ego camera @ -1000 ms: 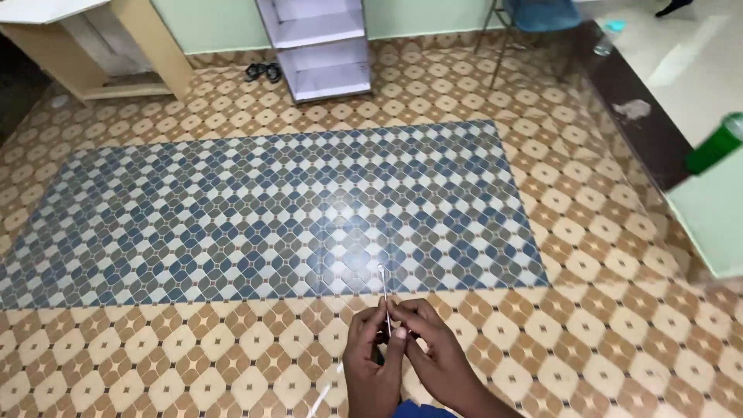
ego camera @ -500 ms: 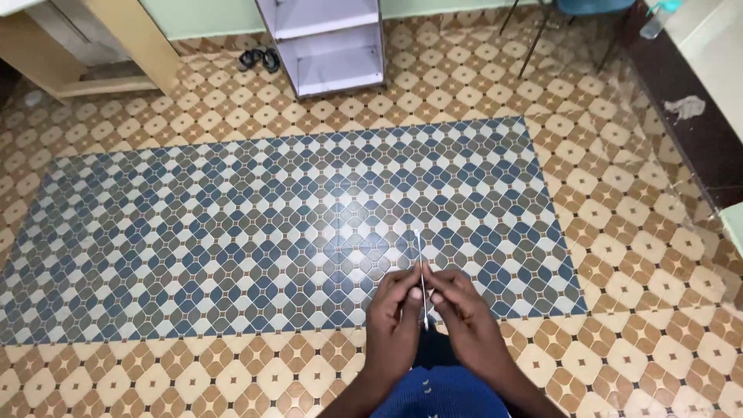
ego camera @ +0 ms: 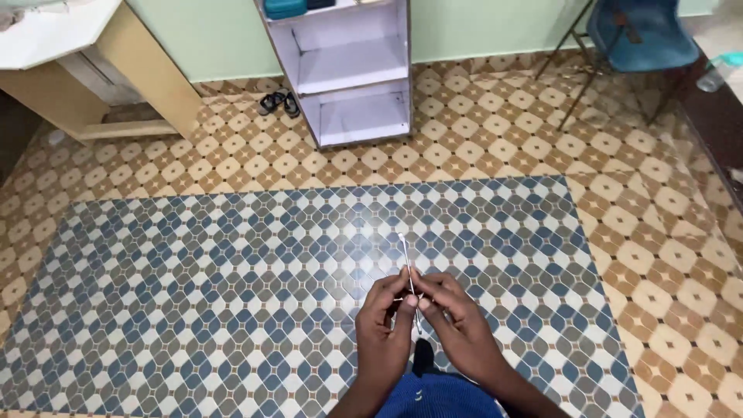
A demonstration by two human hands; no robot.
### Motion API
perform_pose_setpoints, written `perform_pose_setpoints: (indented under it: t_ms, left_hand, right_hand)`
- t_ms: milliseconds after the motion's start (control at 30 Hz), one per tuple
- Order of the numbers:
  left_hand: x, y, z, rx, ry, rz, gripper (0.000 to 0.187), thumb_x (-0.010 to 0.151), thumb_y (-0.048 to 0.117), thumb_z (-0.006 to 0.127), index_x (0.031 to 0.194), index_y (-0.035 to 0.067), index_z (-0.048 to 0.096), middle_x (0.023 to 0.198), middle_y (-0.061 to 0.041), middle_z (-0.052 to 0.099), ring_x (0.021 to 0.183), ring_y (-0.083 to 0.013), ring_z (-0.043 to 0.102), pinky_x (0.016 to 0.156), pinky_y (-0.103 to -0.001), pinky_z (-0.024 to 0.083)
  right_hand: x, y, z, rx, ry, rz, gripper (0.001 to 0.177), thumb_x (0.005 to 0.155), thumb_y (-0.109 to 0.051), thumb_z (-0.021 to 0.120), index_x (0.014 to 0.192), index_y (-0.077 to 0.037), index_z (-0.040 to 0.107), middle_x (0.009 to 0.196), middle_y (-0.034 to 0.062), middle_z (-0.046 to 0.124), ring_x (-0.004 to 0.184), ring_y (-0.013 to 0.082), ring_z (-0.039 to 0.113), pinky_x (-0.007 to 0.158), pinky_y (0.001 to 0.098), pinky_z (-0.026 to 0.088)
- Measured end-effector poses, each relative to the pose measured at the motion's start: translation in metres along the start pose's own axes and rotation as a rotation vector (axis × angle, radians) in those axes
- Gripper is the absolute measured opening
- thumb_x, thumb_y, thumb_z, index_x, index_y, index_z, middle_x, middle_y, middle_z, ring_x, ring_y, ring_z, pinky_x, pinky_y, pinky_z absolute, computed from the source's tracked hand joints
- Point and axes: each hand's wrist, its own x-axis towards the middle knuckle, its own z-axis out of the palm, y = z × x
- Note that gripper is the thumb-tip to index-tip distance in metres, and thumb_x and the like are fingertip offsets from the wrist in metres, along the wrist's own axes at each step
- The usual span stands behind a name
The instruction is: The person repeatedly picks up wrenches from the floor and uses them to tighten screws on a small white cabinet with a brick-patterned top. The person kneels to retrieve tools and stands to work on the cabinet.
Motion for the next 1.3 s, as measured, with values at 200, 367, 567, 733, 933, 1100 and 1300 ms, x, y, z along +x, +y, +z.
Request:
perform_pose_setpoints:
  t_ms: [200,367,567,733,933,1100,1300]
  left_hand:
    - [0.118,-0.015,-0.029,0.147,0.12,0.079,0.033,0.096,0.002,0.065,0.128,0.002,0.071,0.121,-0.012,0.072,0.107,-0.0174,0.071,0.09,-0.029,0.056]
    - [0.228,-0.045,-0.068,0.101,0.126,0.167,0.029,0.094,-0.005,0.067,0.122,0.002,0.073,0.121,-0.013,0.071,0.101,-0.0182,0.072,0.086,-0.028,0.057]
    - [0.377,-0.053,-0.126,0.158,0.075,0.327,0.03,0.091,-0.01,0.068,0.117,0.004,0.074,0.119,-0.013,0.07,0.103,-0.0207,0.073,0.082,-0.03,0.06]
    - [0.48,-0.055,-0.16,0.149,-0.071,0.367,0.031,0.09,-0.012,0.068,0.116,0.003,0.073,0.118,-0.014,0.073,0.104,-0.021,0.074,0.082,-0.03,0.062]
    - [0.586,-0.073,-0.172,0.15,-0.149,0.391,0.032,0.092,-0.012,0.068,0.12,0.002,0.072,0.119,-0.015,0.075,0.103,-0.0235,0.078,0.083,-0.031,0.063]
    - [0.676,-0.102,-0.163,0.214,-0.192,0.452,0.037,0.087,-0.017,0.063,0.117,0.002,0.071,0.12,-0.016,0.075,0.105,-0.0272,0.079,0.085,-0.031,0.063]
    - [0.8,-0.118,-0.145,0.224,-0.239,0.442,0.041,0.083,-0.019,0.061,0.117,0.003,0.072,0.12,-0.016,0.073,0.107,-0.028,0.077,0.087,-0.031,0.064]
  right_hand:
    - [0.127,0.007,0.01,-0.047,-0.042,0.068,0.043,0.099,-0.009,0.062,0.141,-0.005,0.064,0.125,0.0066,0.058,0.117,0.0177,0.056,0.101,0.0298,0.044]
    - [0.237,0.043,0.027,0.025,-0.047,0.023,0.046,0.098,-0.007,0.061,0.143,0.0,0.06,0.122,0.0093,0.06,0.114,0.0173,0.058,0.1,0.0313,0.046]
    - [0.371,0.065,0.063,0.269,0.041,0.253,0.05,0.102,-0.015,0.054,0.149,0.001,0.052,0.096,0.0127,0.069,0.091,0.019,0.065,0.085,0.0353,0.055]
    - [0.457,0.066,0.081,0.421,0.114,0.197,0.048,0.103,-0.017,0.05,0.146,0.004,0.052,0.105,0.0144,0.069,0.096,0.0213,0.065,0.087,0.0379,0.055]
    - [0.553,0.081,0.08,0.547,0.163,0.19,0.041,0.104,-0.015,0.045,0.14,0.004,0.05,0.112,0.0162,0.066,0.103,0.0234,0.064,0.093,0.0402,0.052]
    - [0.645,0.106,0.049,0.599,0.155,0.215,0.04,0.109,-0.022,0.04,0.136,0.004,0.051,0.11,0.019,0.065,0.103,0.0267,0.065,0.094,0.0419,0.053]
    - [0.764,0.11,0.011,0.742,0.162,0.285,0.047,0.106,-0.032,0.04,0.134,0.003,0.051,0.111,0.0212,0.067,0.101,0.0276,0.07,0.092,0.0428,0.056]
